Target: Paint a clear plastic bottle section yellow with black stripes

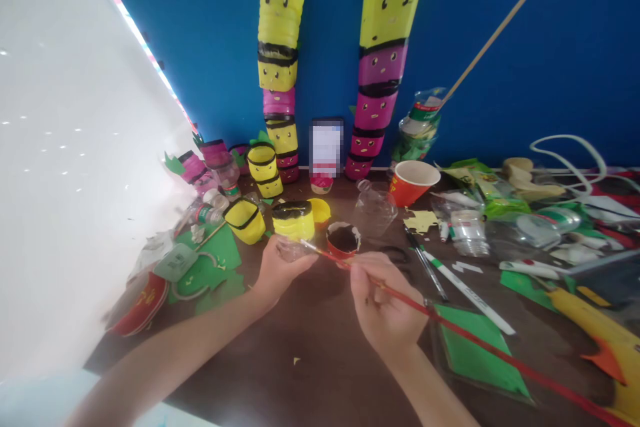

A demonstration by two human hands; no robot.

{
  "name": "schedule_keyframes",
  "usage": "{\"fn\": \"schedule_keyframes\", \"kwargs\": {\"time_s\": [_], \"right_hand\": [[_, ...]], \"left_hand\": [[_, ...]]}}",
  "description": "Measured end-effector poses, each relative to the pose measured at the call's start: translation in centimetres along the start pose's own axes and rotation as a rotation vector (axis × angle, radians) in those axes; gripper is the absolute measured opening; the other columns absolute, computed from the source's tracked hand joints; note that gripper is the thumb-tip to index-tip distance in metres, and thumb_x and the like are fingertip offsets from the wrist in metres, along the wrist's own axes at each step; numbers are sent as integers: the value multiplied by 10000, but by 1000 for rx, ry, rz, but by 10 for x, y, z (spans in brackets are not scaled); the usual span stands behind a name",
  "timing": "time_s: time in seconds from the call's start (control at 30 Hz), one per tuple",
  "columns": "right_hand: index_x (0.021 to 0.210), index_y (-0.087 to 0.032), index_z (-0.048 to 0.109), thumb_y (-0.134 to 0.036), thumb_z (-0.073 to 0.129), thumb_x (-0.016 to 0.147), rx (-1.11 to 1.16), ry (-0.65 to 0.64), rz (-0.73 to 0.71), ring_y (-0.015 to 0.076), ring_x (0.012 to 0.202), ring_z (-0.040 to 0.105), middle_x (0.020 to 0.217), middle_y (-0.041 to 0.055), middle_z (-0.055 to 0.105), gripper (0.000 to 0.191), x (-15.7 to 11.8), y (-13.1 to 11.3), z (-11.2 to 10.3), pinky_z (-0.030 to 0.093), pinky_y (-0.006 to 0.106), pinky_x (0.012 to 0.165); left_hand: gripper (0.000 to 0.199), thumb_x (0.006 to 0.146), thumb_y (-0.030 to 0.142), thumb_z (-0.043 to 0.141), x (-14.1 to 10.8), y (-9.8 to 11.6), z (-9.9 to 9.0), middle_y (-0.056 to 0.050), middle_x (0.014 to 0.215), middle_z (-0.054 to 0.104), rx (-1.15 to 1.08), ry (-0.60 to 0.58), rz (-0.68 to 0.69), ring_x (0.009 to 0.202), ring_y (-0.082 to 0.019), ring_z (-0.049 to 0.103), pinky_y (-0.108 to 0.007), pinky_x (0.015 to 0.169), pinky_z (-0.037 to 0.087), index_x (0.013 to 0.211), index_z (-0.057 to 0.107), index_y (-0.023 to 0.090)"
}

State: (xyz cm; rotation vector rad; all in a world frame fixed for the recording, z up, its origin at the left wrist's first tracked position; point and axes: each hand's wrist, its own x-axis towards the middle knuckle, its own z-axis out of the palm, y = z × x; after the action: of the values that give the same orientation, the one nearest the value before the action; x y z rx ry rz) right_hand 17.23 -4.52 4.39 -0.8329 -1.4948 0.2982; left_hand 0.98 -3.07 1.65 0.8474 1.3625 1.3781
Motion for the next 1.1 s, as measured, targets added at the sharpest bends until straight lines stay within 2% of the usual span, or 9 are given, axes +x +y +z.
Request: {"fn": "schedule_keyframes", "kwargs": {"time_s": [0.1,0.27,0.4,0.57,0.77,0.9,1.1], "right_hand": [[824,-229,624,-89,588,821,-26,58,-28,188,722,669,748,20,684,144,1,-1,0,537,345,659],[828,-232,626,-89,579,829,34,-39,13,183,724,667,745,13,679,151,1,-1,1,537,340,657],[841,-225,626,-50,581,815,0,58,-33,174,735,654,761,19,677,182,1,1,-1,533,342,684],[875,-231,631,-52,562,833,76,-69,-15,169,752,655,782,15,680,196,0,0,1,535,326,666],[826,-212,629,-46,566,826,23,29,-56,170,703,642,703,16,654,178,1,-1,1,521,331,657],[849,-226,619,-66,561,836,30,-63,-54,175,707,646,723,16,666,171,2,-1,0,525,336,644],[831,-218,625,-88,554,848,0,39,-72,184,690,644,695,22,655,150,3,1,-1,529,363,660]], "left_hand": [[531,476,268,889,0,-1,0,-30,782,700,-6,4,3,807,-218,685,-360,808,511,889,569,170],[541,475,294,896,1,-2,-1,-60,844,705,26,-3,3,840,-222,678,-354,819,502,889,572,165],[543,483,267,891,0,0,0,-52,821,700,-23,-8,-10,818,-214,675,-351,820,495,906,567,167],[512,484,239,882,-1,3,1,-33,796,680,32,15,-8,768,-185,658,-316,763,494,870,553,164],[512,483,220,876,-2,5,2,-29,783,681,6,13,-12,782,-191,667,-318,776,498,886,565,165],[510,482,236,882,-1,4,2,-45,809,688,12,19,-17,778,-193,667,-318,761,503,873,563,159],[511,500,229,876,0,1,0,-63,842,702,-25,-11,-25,816,-204,678,-328,787,510,902,569,154]]}}
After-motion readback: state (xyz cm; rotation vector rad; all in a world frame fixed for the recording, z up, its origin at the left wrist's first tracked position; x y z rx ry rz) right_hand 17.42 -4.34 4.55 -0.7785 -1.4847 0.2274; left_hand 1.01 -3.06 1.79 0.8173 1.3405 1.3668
